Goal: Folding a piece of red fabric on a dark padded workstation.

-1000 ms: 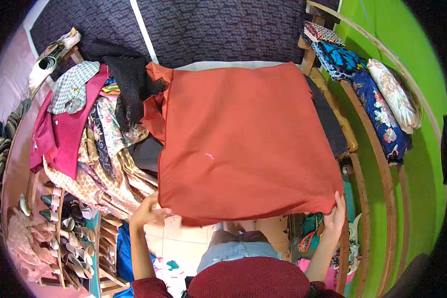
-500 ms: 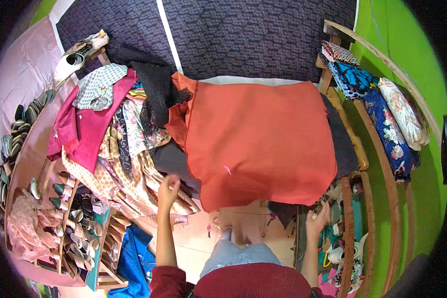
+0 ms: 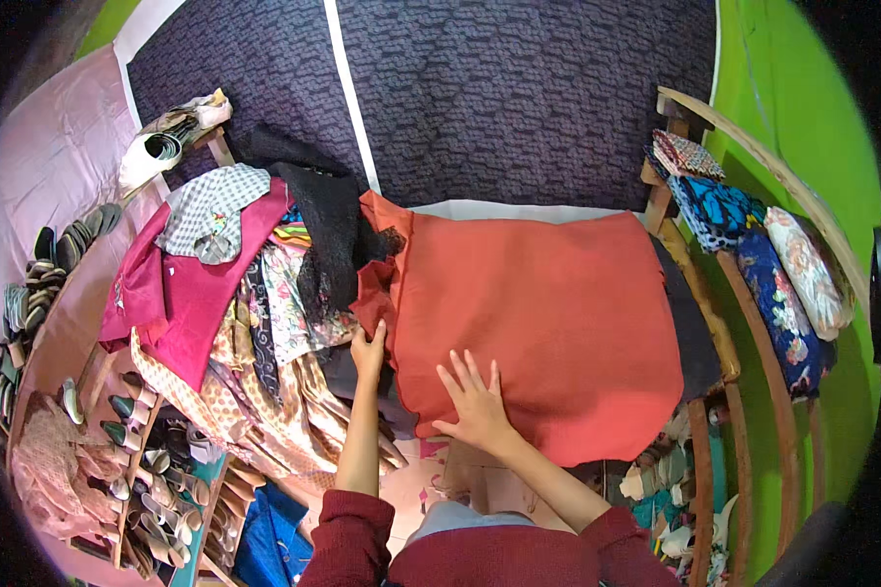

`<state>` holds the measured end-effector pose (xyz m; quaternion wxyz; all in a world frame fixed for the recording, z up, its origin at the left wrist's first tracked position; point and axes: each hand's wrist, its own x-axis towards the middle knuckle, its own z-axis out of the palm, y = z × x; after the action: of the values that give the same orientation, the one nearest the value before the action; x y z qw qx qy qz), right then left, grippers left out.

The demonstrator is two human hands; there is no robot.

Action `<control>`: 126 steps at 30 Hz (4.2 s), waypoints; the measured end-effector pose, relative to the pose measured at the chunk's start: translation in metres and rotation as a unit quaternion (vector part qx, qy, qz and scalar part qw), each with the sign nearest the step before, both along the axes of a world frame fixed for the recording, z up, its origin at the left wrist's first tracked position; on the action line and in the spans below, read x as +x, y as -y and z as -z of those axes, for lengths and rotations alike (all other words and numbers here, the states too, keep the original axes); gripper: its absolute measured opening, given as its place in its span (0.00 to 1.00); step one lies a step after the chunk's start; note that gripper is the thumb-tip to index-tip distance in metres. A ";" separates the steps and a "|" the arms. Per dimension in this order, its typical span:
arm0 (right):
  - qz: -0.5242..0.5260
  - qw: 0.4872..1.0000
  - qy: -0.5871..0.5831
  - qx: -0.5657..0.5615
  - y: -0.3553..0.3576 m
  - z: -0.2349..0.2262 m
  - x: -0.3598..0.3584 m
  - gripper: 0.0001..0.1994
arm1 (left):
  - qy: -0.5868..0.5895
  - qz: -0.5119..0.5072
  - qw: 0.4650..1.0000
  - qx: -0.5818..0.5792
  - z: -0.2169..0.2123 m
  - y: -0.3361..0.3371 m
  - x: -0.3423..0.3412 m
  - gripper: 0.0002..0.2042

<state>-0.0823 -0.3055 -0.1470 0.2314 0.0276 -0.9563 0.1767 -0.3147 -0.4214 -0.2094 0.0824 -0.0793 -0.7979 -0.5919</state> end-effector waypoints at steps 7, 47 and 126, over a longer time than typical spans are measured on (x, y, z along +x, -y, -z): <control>0.050 0.998 0.028 -0.030 -0.019 0.040 -0.029 0.32 | 0.156 0.231 0.885 0.372 -0.022 0.020 0.017 0.20; 0.040 0.630 -0.056 -0.773 -0.077 0.009 -0.005 0.27 | 0.367 0.223 0.717 0.550 -0.011 -0.104 -0.056 0.16; -0.020 0.983 0.063 -0.174 -0.112 -0.003 -0.340 0.22 | -0.211 0.320 0.802 -0.459 -0.021 -0.025 0.115 0.18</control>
<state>-0.4225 -0.1932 -0.1437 0.1688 -0.0051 -0.9228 0.3463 -0.1995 -0.3967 -0.1885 0.0080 -0.4816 -0.8684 -0.1180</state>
